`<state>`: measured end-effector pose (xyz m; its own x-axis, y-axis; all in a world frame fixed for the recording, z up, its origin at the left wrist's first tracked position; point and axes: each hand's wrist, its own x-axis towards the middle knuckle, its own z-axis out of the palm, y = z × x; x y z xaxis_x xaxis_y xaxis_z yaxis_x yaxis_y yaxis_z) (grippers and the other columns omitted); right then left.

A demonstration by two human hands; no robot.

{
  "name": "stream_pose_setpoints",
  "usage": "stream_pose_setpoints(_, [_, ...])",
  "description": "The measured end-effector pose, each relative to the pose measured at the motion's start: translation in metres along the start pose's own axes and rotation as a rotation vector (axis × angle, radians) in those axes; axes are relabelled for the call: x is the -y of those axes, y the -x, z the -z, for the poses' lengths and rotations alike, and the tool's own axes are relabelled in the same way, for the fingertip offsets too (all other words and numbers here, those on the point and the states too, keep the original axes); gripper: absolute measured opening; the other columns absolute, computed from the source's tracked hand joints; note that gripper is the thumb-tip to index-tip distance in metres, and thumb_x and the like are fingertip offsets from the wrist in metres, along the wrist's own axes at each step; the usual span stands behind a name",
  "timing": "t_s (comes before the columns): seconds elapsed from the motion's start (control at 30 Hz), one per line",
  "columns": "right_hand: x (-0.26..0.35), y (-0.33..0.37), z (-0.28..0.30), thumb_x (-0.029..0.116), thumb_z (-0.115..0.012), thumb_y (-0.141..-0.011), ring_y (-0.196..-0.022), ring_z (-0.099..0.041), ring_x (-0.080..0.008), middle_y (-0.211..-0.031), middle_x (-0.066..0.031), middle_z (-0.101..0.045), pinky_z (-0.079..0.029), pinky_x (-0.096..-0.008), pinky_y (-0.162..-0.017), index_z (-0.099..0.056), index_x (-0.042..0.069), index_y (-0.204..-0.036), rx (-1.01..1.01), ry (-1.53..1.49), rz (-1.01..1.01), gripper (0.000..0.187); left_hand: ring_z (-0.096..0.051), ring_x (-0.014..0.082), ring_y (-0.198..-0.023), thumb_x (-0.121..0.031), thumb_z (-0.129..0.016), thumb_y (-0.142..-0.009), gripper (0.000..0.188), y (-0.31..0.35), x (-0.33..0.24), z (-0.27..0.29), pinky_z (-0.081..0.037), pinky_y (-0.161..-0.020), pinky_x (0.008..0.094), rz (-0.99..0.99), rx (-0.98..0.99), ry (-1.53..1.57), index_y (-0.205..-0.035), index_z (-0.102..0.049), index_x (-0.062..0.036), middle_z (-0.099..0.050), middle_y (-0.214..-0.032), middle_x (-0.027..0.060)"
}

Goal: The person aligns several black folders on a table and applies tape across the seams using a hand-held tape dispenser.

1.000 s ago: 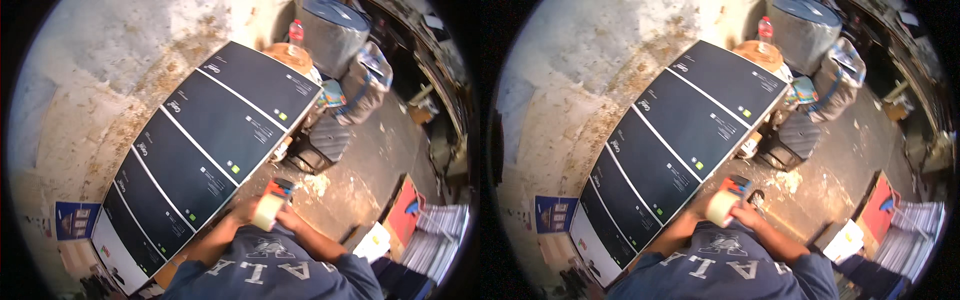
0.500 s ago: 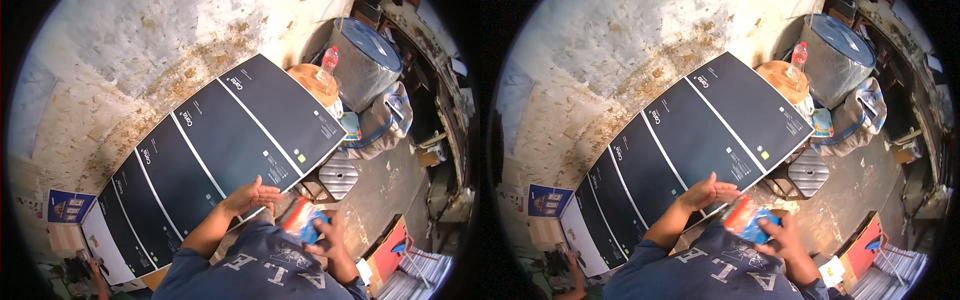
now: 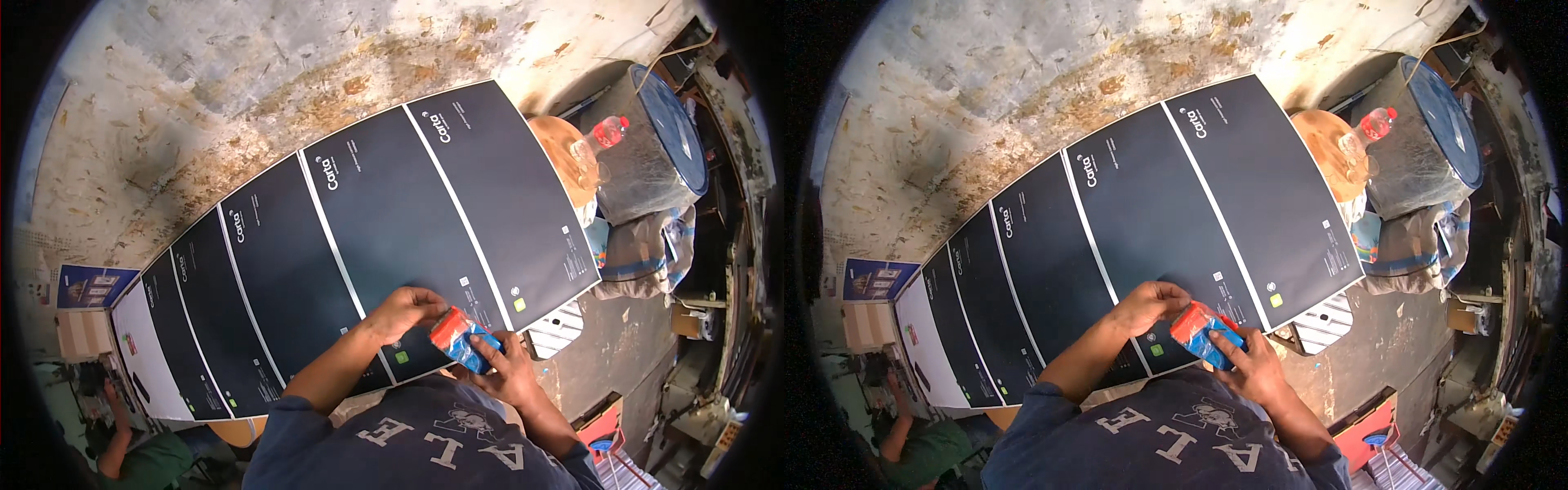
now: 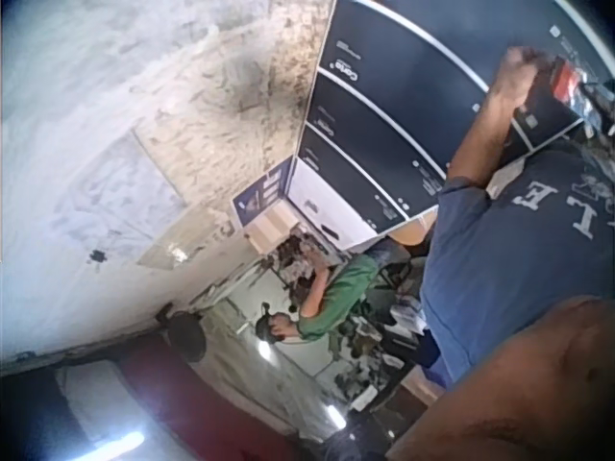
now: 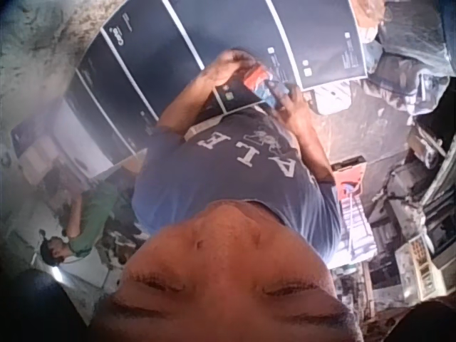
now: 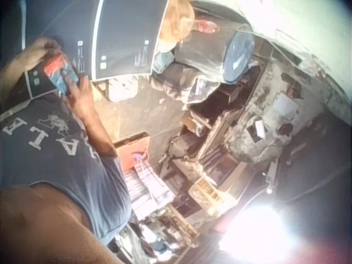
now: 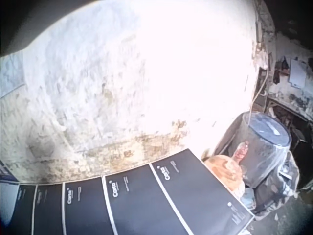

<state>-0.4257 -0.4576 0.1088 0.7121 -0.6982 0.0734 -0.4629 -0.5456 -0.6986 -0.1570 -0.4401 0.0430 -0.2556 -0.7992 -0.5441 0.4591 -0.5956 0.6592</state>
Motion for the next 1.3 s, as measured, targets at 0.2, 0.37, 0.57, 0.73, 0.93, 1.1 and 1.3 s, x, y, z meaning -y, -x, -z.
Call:
stream_pose_setpoints(0.2, [-0.004,-0.025,0.015,0.02,-0.09,-0.062,-0.089,-0.064,-0.0333,-0.111,-0.015,-0.059,-0.056,-0.0417,-0.075,-0.063,0.028,-0.137,0.022,0.087,0.055,0.08,-0.067,0.0106,-0.09,-0.018,-0.066,-0.1,0.02,-0.008,-0.01,-0.001,-0.054,-0.083,0.0258,0.014,0.027,-0.046,-0.106,-0.071,0.0001,-0.072,-0.099,0.0047])
stream_pose_setpoints(0.37, [-0.015,-0.025,0.018,0.019,-0.09,-0.064,-0.089,-0.064,-0.0338,-0.11,-0.0153,-0.058,-0.056,-0.0417,-0.076,-0.062,0.028,-0.138,0.075,0.149,0.023,0.08,-0.062,0.0074,-0.084,-0.017,-0.063,-0.102,0.02,-0.022,-0.003,-0.01,-0.051,-0.079,0.0237,-0.145,-0.137,-0.258,-0.104,-0.071,0.0009,-0.071,-0.093,0.002])
stream_pose_setpoints(0.57, [-0.013,-0.018,-0.003,0.014,-0.086,-0.068,-0.084,-0.065,-0.0361,-0.104,-0.0189,-0.056,-0.057,-0.0433,-0.074,-0.056,0.027,-0.145,-0.037,0.001,-0.157,0.083,-0.058,0.0061,-0.073,-0.026,-0.065,-0.1,0.028,-0.049,-0.055,0.008,-0.048,-0.069,0.0241,-0.323,-0.345,-0.451,-0.09,-0.071,-0.001,-0.068,-0.079,0.0002])
stream_pose_setpoints(0.73, [-0.025,-0.126,-0.012,0.019,-0.081,-0.075,-0.088,-0.066,-0.0431,-0.104,-0.0227,-0.056,-0.058,-0.0472,-0.076,-0.056,0.022,-0.144,-0.147,-0.012,-0.29,0.073,-0.069,0.0253,-0.075,-0.035,-0.065,-0.095,0.028,-0.128,-0.162,0.046,-0.05,-0.068,0.0368,-0.464,-0.551,-1.142,-0.091,-0.072,-0.0079,-0.073,-0.084,0.0106])
stream_pose_setpoints(0.93, [-0.066,-0.287,-0.016,0.027,-0.074,-0.078,-0.091,-0.068,-0.0435,-0.111,-0.0247,-0.059,-0.056,-0.0472,-0.085,-0.055,0.015,-0.144,-0.095,0.114,-0.291,0.069,-0.068,0.0401,-0.091,-0.037,-0.06,-0.096,0.028,-0.228,-0.234,0.119,-0.052,-0.078,0.0498,-0.545,-0.757,-1.447,-0.102,-0.071,-0.0123,-0.072,-0.095,0.0175])
stream_pose_setpoints(1.1, [-0.079,-0.331,-0.031,0.029,-0.071,-0.076,-0.093,-0.068,-0.0423,-0.113,-0.0238,-0.059,-0.056,-0.0475,-0.087,-0.057,0.015,-0.143,-0.021,0.188,-0.345,0.069,-0.067,0.0438,-0.087,-0.03,-0.055,-0.1,0.025,-0.252,-0.233,0.15,-0.051,-0.076,0.054,-0.63,-0.781,-1.454,-0.102,-0.065,-0.0073,-0.07,-0.089,0.0236])
stream_pose_setpoints(1.3, [-0.084,-0.346,-0.038,0.029,-0.071,-0.076,-0.094,-0.069,-0.0415,-0.115,-0.0247,-0.06,-0.057,-0.0476,-0.086,-0.059,0.015,-0.14,0.009,0.239,-0.369,0.067,-0.067,0.0439,-0.087,-0.03,-0.057,-0.1,0.024,-0.257,-0.227,0.157,-0.053,-0.076,0.0537,-0.706,-0.815,-1.44,-0.103,-0.067,-0.0081,-0.07,-0.091,0.0241])
